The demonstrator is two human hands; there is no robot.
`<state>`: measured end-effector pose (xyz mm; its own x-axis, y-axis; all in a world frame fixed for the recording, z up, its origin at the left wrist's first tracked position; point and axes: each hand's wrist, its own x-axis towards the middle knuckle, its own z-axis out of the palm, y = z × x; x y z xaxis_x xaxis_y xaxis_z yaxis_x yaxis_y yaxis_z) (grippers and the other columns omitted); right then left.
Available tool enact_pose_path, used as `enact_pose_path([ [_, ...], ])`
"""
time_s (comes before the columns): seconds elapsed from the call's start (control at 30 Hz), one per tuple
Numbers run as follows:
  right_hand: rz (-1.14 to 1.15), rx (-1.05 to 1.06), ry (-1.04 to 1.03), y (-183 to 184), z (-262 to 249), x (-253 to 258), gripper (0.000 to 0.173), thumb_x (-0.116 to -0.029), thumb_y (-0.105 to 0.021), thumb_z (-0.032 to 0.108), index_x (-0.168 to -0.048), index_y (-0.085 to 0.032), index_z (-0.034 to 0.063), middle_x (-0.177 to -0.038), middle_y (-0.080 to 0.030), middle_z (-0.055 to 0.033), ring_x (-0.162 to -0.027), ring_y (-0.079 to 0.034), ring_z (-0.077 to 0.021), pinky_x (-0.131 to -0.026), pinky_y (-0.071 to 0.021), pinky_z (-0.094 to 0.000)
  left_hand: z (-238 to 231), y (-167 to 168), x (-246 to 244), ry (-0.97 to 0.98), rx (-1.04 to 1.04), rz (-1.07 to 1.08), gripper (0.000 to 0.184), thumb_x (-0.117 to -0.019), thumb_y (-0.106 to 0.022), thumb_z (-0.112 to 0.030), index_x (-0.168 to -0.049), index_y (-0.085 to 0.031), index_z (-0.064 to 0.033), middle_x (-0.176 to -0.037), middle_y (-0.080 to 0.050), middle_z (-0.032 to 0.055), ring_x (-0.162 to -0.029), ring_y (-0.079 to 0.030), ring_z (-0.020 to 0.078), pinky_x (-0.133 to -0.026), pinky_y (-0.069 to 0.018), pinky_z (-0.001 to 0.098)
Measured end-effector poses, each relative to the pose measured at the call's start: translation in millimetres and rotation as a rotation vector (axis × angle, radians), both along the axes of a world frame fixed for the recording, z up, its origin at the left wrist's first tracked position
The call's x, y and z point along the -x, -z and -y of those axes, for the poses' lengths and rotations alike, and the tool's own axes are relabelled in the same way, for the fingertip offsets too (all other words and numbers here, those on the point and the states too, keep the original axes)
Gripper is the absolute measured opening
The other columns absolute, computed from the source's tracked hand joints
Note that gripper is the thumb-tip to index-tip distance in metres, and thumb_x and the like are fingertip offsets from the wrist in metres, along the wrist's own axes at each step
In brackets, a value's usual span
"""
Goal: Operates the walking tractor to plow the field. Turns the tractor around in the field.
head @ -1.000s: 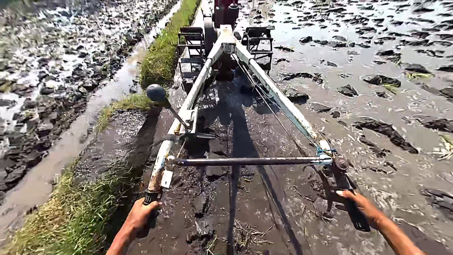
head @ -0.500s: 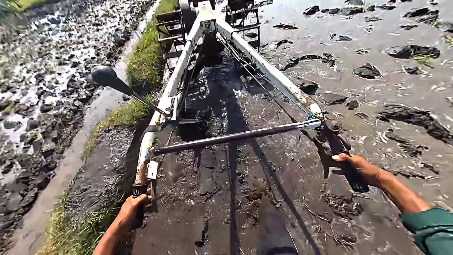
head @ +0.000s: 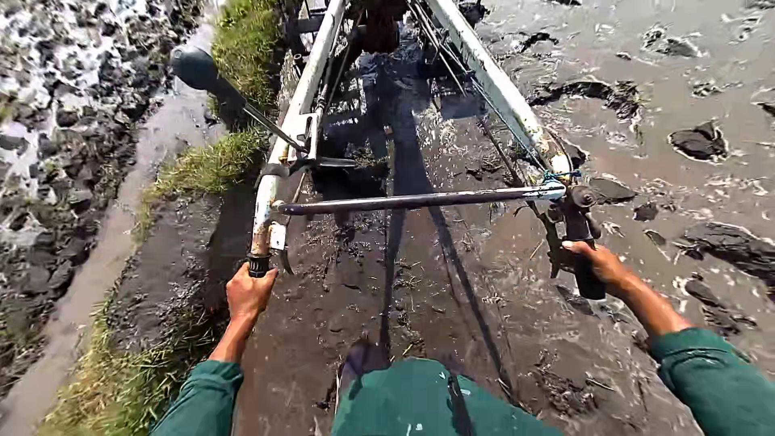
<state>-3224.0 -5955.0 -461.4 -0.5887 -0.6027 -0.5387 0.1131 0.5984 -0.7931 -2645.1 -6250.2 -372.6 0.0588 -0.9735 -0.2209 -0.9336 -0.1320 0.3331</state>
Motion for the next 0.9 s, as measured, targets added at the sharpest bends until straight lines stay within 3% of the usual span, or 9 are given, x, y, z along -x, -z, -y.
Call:
enact_pose_path([
  [0.23, -0.054, -0.043, 0.020, 17.3, 81.6, 103.2, 0.042, -0.1072, -0.042, 0.033, -0.125, -0.055, -0.0018, -0.094, -0.065, -0.0084, -0.078, -0.066, -0.0143, -0.074, -0.0572, -0.0362, 70.3, 9.6, 93.7, 0.016, -0.010, 0.021, 0.052, -0.0910, -0.072, -0.034, -0.126, -0.063, 0.0028, -0.113, -0.069, 0.0302, -0.111, -0.066, 0.0476, -0.093, -0.0484, 0.0665],
  [0.37, -0.187, -0.083, 0.021, 22.4, 128.8, 162.3, 0.047, -0.1056, -0.046, 0.039, -0.117, -0.059, -0.0053, -0.087, -0.065, -0.0112, -0.071, -0.064, -0.0176, -0.071, -0.0562, -0.0414, 109.0, 8.4, 153.2, 0.006, -0.042, -0.005, 0.055, -0.0914, -0.071, -0.033, -0.134, -0.061, 0.0004, -0.118, -0.069, 0.0280, -0.114, -0.066, 0.0450, -0.096, -0.0486, 0.0641],
  [0.47, -0.289, -0.109, 0.010, 7.0, 169.8, 192.8, 0.046, -0.1036, -0.051, 0.040, -0.112, -0.060, -0.0046, -0.079, -0.058, -0.0058, -0.062, -0.056, -0.0135, -0.065, -0.0518, -0.0383, 142.9, 3.5, 183.5, 0.002, -0.034, -0.024, 0.055, -0.0913, -0.072, -0.032, -0.134, -0.060, 0.0005, -0.117, -0.069, 0.0276, -0.113, -0.066, 0.0445, -0.096, -0.0493, 0.0637],
  [0.57, -0.231, -0.095, -0.014, -26.4, 216.0, 166.8, 0.035, -0.1042, -0.050, 0.035, -0.109, -0.059, 0.0013, -0.074, -0.056, 0.0006, -0.058, -0.055, -0.0080, -0.059, -0.0518, -0.0305, 197.9, -6.6, 164.7, -0.004, 0.064, 0.047, 0.054, -0.0904, -0.074, -0.033, -0.130, -0.062, 0.0008, -0.113, -0.069, 0.0299, -0.110, -0.066, 0.0486, -0.093, -0.0489, 0.0681],
  [0.67, -0.122, -0.073, -0.018, -59.2, 272.6, 98.5, 0.035, -0.1059, -0.050, 0.033, -0.110, -0.060, -0.0003, -0.074, -0.060, -0.0033, -0.059, -0.060, -0.0125, -0.061, -0.0550, -0.0345, 275.3, -16.3, 116.5, -0.067, 0.179, 0.157, 0.055, -0.0900, -0.073, -0.031, -0.131, -0.061, 0.0020, -0.117, -0.066, 0.0356, -0.113, -0.063, 0.0554, -0.091, -0.0474, 0.0730],
  [0.73, 0.006, -0.019, -0.037, -71.3, 314.2, 46.9, 0.032, -0.1063, -0.049, 0.029, -0.113, -0.058, -0.0005, -0.075, -0.063, -0.0047, -0.059, -0.062, -0.0139, -0.059, -0.0556, -0.0341, 332.4, -25.5, 86.9, -0.165, 0.194, 0.198, 0.057, -0.0924, -0.071, -0.029, -0.136, -0.057, 0.0043, -0.127, -0.061, 0.0380, -0.121, -0.058, 0.0566, -0.098, -0.0434, 0.0732],
  [0.8, 0.159, 0.041, -0.083, -73.0, 352.1, 5.5, 0.029, -0.1051, -0.048, 0.025, -0.117, -0.056, -0.0001, -0.080, -0.066, -0.0059, -0.065, -0.066, -0.0149, -0.062, -0.0582, -0.0335, 393.0, -28.2, 52.3, -0.214, 0.176, 0.220, 0.058, -0.0937, -0.070, -0.029, -0.138, -0.056, 0.0058, -0.135, -0.057, 0.0379, -0.129, -0.054, 0.0550, -0.104, -0.0406, 0.0713],
  [0.9, 0.195, 0.075, -0.085, -56.8, 402.6, -21.7, 0.028, -0.0965, -0.054, 0.024, -0.111, -0.059, 0.0007, -0.079, -0.066, -0.0036, -0.067, -0.065, -0.0129, -0.065, -0.0567, -0.0329, 467.8, -28.0, 27.2, -0.123, 0.163, 0.231, 0.054, -0.0940, -0.072, -0.022, -0.133, -0.057, 0.0124, -0.132, -0.057, 0.0411, -0.127, -0.053, 0.0570, -0.105, -0.0393, 0.0711],
])
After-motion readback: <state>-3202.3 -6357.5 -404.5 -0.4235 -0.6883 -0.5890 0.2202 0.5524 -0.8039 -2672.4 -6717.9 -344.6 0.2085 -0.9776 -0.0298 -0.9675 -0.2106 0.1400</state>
